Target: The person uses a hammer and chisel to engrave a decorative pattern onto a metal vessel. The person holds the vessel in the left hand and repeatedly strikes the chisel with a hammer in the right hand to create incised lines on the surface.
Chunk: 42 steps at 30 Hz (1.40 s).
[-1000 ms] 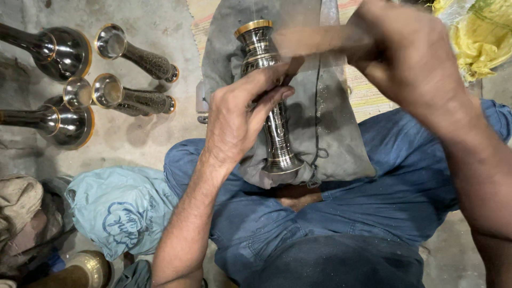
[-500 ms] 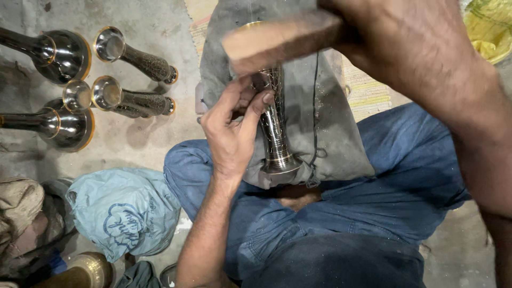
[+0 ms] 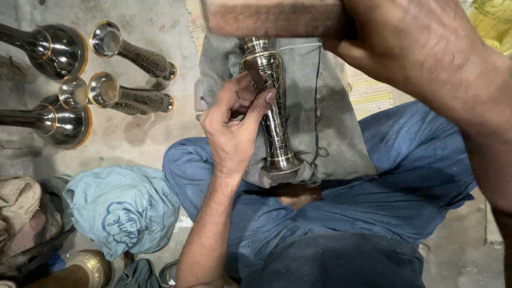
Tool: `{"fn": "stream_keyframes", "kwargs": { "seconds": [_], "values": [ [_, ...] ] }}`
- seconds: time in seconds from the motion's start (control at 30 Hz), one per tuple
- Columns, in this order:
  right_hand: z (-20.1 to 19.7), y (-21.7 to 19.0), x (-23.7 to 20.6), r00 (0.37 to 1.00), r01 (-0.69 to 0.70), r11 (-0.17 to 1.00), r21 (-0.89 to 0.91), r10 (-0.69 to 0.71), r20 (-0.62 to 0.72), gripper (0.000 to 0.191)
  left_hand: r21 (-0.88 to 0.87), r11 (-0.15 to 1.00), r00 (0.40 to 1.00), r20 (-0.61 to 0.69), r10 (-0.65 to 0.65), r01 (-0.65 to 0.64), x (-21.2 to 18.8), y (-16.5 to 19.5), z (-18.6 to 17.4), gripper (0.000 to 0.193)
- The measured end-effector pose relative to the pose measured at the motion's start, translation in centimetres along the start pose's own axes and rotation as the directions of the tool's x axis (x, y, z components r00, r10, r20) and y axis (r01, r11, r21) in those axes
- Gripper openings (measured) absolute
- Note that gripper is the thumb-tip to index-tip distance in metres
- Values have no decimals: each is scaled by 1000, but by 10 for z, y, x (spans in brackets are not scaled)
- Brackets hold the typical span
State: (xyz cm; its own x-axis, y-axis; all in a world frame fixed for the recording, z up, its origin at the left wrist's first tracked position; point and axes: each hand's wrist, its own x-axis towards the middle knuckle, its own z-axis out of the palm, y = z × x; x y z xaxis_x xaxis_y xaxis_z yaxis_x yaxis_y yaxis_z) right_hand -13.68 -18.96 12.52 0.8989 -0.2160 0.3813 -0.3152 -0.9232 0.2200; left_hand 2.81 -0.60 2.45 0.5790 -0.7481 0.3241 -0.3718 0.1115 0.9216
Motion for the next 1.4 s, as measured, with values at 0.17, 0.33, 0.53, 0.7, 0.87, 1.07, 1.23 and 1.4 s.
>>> {"fn": "stream_keyframes", "kwargs": {
  "seconds": [0.17,0.33,0.53,0.7,0.87,1.07,1.23,1.4],
  "values": [
    [2,0,-10,998,-53,985,164,58,-25,30,140,989,992,121,29,-46,8,6,-8,37],
    [9,-2,-24,986,-116,948,295,145,-80,31,141,981,965,245,96,-134,17,11,-14,29],
    [37,-1,-37,981,-117,950,291,156,-114,26,92,983,929,351,115,-157,19,15,-22,29],
    [62,-8,-39,961,-114,920,375,198,-195,30,154,975,948,300,109,-161,15,19,-24,17],
    [60,-7,-33,959,-125,893,433,221,-179,35,-42,988,986,-77,-151,148,-11,15,5,29],
    [34,1,-16,969,9,991,134,25,-248,21,224,973,967,-232,108,-55,-30,3,19,28],
    [9,5,-4,964,107,994,-3,-105,-243,8,174,984,956,-280,87,-39,-34,-3,19,21],
    [-13,-1,1,967,161,985,58,-145,-210,12,406,895,918,-255,304,-184,-43,-11,14,25]
  ]
}}
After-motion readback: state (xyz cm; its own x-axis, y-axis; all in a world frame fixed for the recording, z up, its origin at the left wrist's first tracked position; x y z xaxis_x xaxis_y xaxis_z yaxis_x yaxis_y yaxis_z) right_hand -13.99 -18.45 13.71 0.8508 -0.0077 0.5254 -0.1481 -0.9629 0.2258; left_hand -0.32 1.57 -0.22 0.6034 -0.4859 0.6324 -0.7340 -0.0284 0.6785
